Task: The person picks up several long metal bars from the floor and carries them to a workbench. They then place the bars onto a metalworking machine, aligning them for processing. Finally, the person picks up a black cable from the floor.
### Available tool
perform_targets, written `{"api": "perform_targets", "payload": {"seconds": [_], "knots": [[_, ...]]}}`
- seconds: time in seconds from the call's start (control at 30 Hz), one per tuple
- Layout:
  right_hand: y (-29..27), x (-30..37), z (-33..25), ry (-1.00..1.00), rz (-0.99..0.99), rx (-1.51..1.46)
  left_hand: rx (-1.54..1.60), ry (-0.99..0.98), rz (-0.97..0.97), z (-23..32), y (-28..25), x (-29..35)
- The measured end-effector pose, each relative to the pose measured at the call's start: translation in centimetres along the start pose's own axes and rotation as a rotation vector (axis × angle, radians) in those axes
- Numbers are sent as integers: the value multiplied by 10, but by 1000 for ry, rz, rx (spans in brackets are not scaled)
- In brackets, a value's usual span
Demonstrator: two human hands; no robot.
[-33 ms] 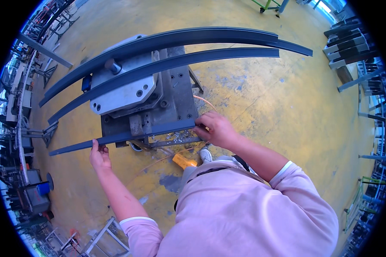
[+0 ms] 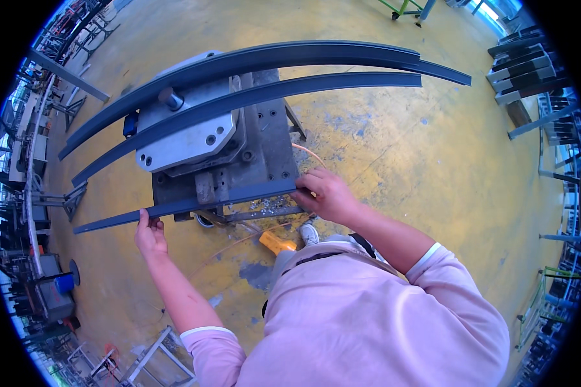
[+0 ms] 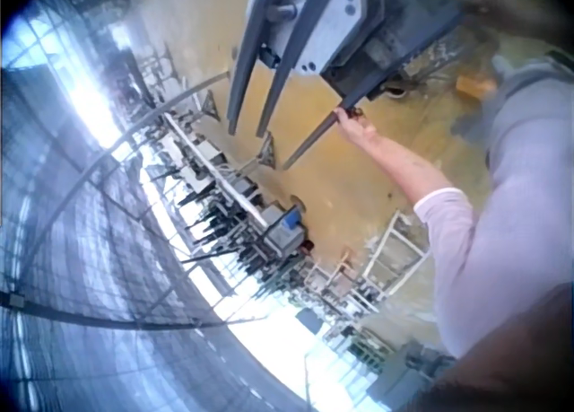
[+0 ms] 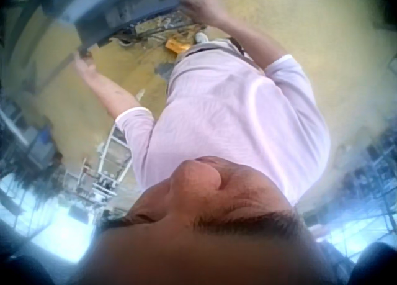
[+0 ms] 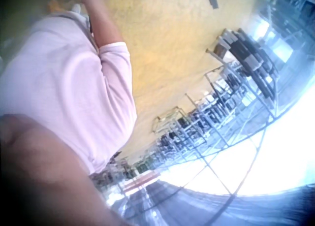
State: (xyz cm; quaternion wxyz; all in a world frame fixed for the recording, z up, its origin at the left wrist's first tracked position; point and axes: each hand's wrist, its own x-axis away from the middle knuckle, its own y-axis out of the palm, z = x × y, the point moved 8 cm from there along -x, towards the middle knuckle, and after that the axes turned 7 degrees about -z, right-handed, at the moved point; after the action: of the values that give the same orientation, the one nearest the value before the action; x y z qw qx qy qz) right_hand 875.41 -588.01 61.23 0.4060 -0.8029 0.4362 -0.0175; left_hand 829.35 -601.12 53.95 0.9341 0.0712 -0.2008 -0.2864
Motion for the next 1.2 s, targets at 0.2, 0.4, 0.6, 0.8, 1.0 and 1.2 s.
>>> {"api": "perform_targets", "payload": {"seconds": [0.2,0.4,0.6,0.8,1.0,1.2], "knots": [[-2,6,7,8,5,-35,5,22,-46,-3,5,3],[0,6,8,43,-18,-54,-2,35,-48,-3,0,-1],[-2,6,9,68,-19,-19,-21,31,2,-3,3,1],[2,5,8,47,-20,-29,-24,36,-42,-1,3,1],[-3,6,5,55,-11,-11,-44,8,-55,-2,3,4],[-2,5,4,12,5,-22,344,33,50,-10,11,-1]]}}
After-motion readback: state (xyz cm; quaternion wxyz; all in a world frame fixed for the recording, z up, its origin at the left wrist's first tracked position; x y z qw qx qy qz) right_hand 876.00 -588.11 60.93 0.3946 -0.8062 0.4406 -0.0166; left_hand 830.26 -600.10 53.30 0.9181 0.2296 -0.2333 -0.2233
